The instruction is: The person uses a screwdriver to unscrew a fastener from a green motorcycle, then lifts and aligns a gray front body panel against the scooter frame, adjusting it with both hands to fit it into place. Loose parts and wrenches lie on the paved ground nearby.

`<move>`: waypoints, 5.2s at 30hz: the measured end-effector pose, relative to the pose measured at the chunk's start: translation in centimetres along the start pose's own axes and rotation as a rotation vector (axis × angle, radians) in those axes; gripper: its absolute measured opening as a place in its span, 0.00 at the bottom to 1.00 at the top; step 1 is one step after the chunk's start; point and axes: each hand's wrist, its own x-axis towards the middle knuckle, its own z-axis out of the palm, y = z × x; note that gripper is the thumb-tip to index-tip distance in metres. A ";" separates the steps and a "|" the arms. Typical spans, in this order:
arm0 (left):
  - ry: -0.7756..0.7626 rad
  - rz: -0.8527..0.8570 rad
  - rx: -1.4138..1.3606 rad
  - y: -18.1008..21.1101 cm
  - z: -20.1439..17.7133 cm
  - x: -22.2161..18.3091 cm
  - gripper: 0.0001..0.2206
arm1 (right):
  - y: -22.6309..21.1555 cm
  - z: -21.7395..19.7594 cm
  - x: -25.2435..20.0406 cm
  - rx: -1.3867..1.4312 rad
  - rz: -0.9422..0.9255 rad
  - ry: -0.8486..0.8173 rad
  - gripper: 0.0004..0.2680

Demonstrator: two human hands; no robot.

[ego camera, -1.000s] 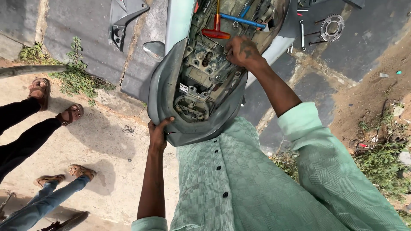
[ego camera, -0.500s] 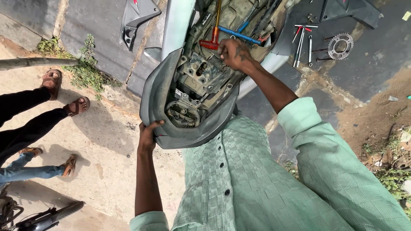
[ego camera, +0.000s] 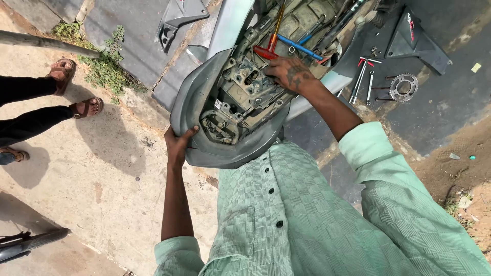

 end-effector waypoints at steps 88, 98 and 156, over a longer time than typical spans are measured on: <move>-0.632 0.277 1.319 4.9 29.3 18.6 0.14 | -0.2 6.1 0.7 0.966 0.864 0.456 0.13; -0.579 0.641 1.716 7.2 23.8 19.6 0.11 | -1.4 6.3 -0.4 0.719 0.817 0.285 0.11; -0.696 0.835 1.623 4.5 27.7 17.5 0.14 | 5.9 14.5 4.1 0.764 1.030 -0.102 0.08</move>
